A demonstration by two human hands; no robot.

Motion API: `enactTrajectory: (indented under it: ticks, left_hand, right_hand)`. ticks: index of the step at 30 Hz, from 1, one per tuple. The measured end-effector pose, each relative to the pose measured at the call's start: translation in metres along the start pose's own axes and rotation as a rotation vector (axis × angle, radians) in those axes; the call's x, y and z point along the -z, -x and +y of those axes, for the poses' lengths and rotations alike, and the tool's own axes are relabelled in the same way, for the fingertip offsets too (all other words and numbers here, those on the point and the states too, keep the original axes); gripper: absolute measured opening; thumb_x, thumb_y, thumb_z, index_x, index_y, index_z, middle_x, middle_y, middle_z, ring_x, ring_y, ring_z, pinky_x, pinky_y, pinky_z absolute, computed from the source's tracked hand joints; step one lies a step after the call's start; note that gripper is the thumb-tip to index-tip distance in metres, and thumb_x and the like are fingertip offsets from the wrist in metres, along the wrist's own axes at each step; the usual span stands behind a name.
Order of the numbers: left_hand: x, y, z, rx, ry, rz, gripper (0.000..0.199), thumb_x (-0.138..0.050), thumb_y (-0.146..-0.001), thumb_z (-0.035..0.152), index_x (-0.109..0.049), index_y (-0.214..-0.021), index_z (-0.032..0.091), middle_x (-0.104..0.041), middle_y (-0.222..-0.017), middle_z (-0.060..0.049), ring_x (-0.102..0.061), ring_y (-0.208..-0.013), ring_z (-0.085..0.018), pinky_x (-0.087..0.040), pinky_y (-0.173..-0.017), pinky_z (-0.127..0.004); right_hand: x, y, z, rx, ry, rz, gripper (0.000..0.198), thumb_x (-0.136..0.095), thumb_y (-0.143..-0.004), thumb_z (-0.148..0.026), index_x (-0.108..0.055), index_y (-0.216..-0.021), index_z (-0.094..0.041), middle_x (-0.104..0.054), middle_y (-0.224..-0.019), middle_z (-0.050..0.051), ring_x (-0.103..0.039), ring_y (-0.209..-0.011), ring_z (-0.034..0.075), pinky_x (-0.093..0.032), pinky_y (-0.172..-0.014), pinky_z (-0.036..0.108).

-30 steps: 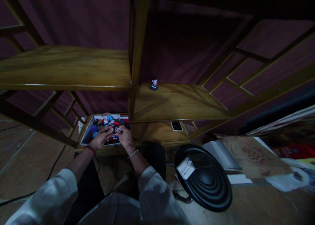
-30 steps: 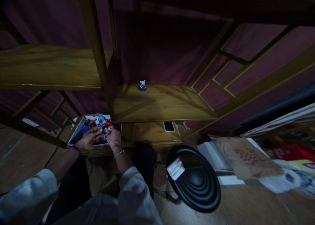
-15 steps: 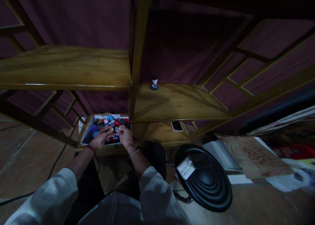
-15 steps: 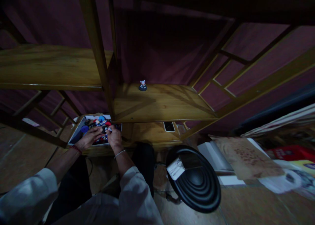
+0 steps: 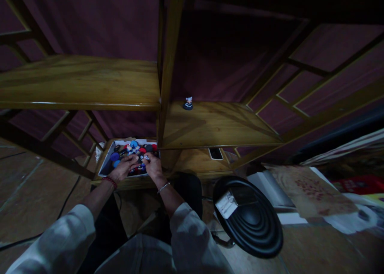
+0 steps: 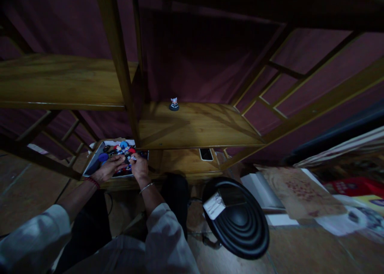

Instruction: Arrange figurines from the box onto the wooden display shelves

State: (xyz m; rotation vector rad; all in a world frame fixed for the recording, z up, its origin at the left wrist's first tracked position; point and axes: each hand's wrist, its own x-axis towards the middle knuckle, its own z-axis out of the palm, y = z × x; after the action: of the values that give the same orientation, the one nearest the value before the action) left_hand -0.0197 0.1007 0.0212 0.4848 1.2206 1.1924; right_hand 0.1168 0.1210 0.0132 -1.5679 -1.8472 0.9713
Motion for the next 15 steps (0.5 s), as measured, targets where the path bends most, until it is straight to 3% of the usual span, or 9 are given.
enactTrajectory:
  ticks: [15]
  left_hand:
    - [0.002, -0.0023, -0.0026, -0.014, -0.006, -0.036, 0.012, -0.073, -0.062, 0.009, -0.066, -0.07, 0.013, -0.064, -0.078, 0.0, -0.062, -0.072, -0.011, -0.053, -0.074, -0.025]
  right_hand:
    - [-0.0022, -0.0024, 0.0016, 0.006, 0.019, 0.005, 0.015, -0.055, -0.081, -0.024, -0.063, -0.094, -0.025, -0.069, -0.086, -0.001, -0.063, -0.079, 0.012, -0.044, -0.071, 0.018]
